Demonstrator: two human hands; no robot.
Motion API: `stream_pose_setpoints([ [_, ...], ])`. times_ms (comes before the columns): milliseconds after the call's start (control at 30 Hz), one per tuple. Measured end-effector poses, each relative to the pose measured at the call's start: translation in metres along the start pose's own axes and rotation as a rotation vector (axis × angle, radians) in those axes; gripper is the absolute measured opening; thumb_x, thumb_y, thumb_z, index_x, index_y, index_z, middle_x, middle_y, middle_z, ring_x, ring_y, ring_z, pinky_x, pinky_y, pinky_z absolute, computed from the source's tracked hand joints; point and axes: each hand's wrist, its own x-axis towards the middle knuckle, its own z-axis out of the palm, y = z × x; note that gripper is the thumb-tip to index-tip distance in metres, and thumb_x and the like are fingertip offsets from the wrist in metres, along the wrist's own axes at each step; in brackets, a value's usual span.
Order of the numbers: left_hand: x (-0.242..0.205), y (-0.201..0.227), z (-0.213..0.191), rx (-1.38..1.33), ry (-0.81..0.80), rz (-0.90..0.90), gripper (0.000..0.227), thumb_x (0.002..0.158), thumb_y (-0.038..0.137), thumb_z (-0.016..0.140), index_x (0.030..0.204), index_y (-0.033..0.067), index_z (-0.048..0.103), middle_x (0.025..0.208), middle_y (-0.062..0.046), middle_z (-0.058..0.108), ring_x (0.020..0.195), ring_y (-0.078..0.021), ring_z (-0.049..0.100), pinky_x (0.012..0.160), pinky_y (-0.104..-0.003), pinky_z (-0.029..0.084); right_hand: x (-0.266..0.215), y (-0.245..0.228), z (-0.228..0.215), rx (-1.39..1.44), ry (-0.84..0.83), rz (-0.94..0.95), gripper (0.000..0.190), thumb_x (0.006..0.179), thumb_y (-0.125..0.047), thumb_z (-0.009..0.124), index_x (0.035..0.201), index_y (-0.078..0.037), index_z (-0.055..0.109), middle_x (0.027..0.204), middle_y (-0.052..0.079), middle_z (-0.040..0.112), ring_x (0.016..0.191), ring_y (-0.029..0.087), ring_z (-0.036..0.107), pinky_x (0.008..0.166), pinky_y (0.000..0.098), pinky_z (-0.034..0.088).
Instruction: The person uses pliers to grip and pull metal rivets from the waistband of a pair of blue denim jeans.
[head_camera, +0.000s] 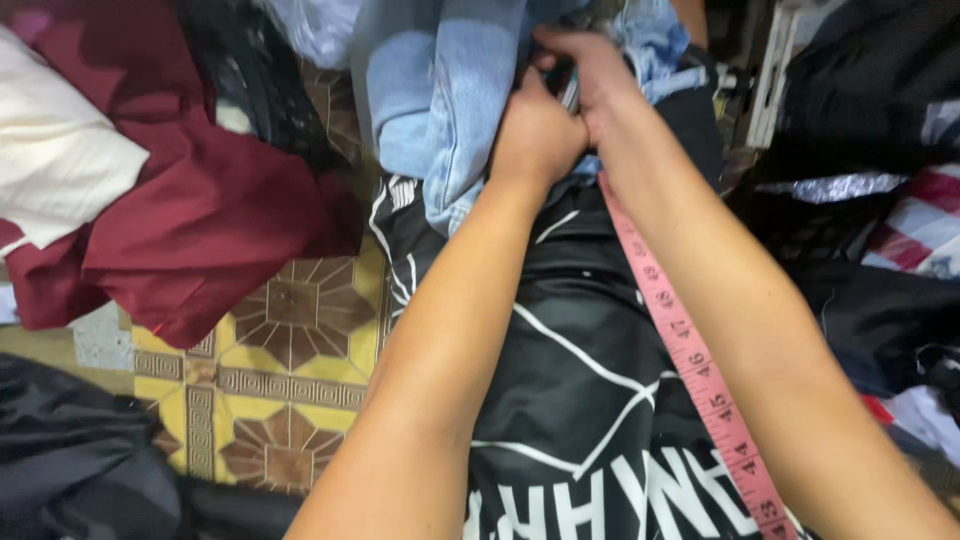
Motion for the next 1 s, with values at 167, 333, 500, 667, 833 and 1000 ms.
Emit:
stream_pose_setpoints([
  [167, -0.005, 0.012, -0.005, -0.094, -0.039, -0.063, 0.093, 0.076, 0.047, 0.082, 0.156, 0.0067, 0.055, 0.143, -0.029, 0.078, 0.138, -0.0479, 0.074, 0.115, -0.048, 0.057, 0.006, -0.001, -0.008, -0.259, 0.053, -0.114, 0.024, 0.088, -0.012, 0.079, 0.068, -0.016, 0.066, 0.065, -0.002, 0.062, 0.062, 0.015, 0.06, 0.072, 0.0304, 0.054],
  [333, -0.006, 0.006, 0.008, -0.056, -0.051, -0.11, 0.094, 0.077, 0.051, 0.079, 0.156, 0.0045, 0.056, 0.14, -0.03, 0.079, 0.134, -0.0502, 0.074, 0.113, -0.05, 0.058, 0.018, 0.008, -0.024, -0.474, 0.004, -0.227, 0.024, 0.083, -0.016, 0.075, 0.065, -0.019, 0.06, 0.069, -0.006, 0.059, 0.07, 0.01, 0.055, 0.082, 0.0277, 0.046],
  [500, -0.01, 0.021, -0.006, -0.031, -0.138, -0.238, 0.098, 0.077, 0.05, 0.081, 0.16, 0.0077, 0.05, 0.148, -0.028, 0.075, 0.136, -0.0516, 0.072, 0.111, -0.059, 0.058, 0.041, 0.016, -0.042, -0.691, 0.109, -0.32, 0.009, 0.086, -0.019, 0.074, 0.079, -0.019, 0.079, 0.08, -0.005, 0.075, 0.082, 0.006, 0.066, 0.084, 0.0232, 0.052],
  [667, -0.03, 0.017, -0.027, -0.075, -0.083, -0.044, 0.106, 0.078, 0.045, 0.085, 0.163, 0.0006, 0.041, 0.139, -0.035, 0.076, 0.13, -0.0564, 0.074, 0.105, -0.059, 0.059, -0.026, 0.01, -0.001, -0.396, 0.059, -0.158, 0.008, 0.092, -0.023, 0.082, 0.085, -0.018, 0.082, 0.085, -0.004, 0.08, 0.082, 0.011, 0.074, 0.087, 0.0255, 0.057],
  [833, -0.065, 0.036, -0.058, 0.074, -0.099, 0.039, 0.082, 0.087, 0.043, 0.077, 0.149, -0.0027, 0.048, 0.133, -0.035, 0.073, 0.12, -0.0593, 0.072, 0.099, -0.066, 0.055, -0.136, -0.01, 0.016, 0.008, -0.21, -0.113, 0.036, 0.107, -0.039, 0.075, 0.115, -0.005, 0.081, 0.121, 0.01, 0.086, 0.112, 0.021, 0.082, 0.11, 0.0372, 0.066],
  [1000, -0.099, 0.031, -0.087, 0.268, 0.021, 0.29, 0.054, 0.081, 0.025, 0.083, 0.119, 0.0029, 0.051, 0.113, -0.024, 0.065, 0.103, -0.0538, 0.065, 0.09, -0.062, 0.055, -0.281, -0.048, 0.001, -0.897, 0.334, -0.629, 0.013, 0.122, -0.011, 0.071, 0.114, -0.008, 0.061, 0.103, 0.014, 0.08, 0.082, 0.022, 0.082, 0.06, 0.0232, 0.055],
])
